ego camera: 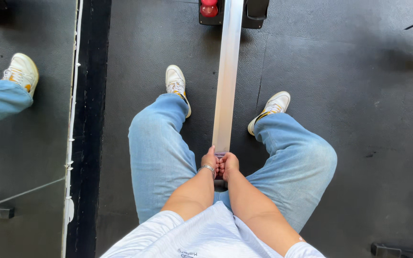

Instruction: The person wipes the rail of a rowing machine using a purple cloth, moving it back and forth along the length of the metal rail while seated on the machine's seat.

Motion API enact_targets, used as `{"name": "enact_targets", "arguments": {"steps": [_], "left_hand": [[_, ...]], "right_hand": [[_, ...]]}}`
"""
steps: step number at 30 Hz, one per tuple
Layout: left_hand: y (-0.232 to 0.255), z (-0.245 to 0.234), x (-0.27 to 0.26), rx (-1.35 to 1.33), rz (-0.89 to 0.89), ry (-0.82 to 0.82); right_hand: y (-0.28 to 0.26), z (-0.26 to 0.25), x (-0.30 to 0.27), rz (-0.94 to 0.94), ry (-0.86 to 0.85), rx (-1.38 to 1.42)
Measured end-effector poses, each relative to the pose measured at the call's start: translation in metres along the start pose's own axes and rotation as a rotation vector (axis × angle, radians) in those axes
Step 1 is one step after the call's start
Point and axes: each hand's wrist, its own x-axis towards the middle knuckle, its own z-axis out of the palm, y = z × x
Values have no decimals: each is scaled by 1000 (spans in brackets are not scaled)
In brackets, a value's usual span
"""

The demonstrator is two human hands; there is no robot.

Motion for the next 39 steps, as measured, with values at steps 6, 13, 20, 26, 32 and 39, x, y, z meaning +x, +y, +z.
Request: {"name": "enact_targets", "arguments": {"steps": [6,13,20,26,32,39], "left_hand": [[31,-38,45,-41,47,75],[66,-80,101,-73,92,127],[109,-126,179,-113,129,150],[145,-156,241,-141,152,192],[168,-176,294,-172,182,197],[188,-210,372,-216,140,225]], "right_hand": [[-58,20,32,43,-51,22],[-123,46,61,46,-29,-8],[-225,86,73,-39,-89,-7],[-301,113,77,-200,65,38],[-356,127,98,-244,288,-280],[-449,179,63,-248,396,-289]]}}
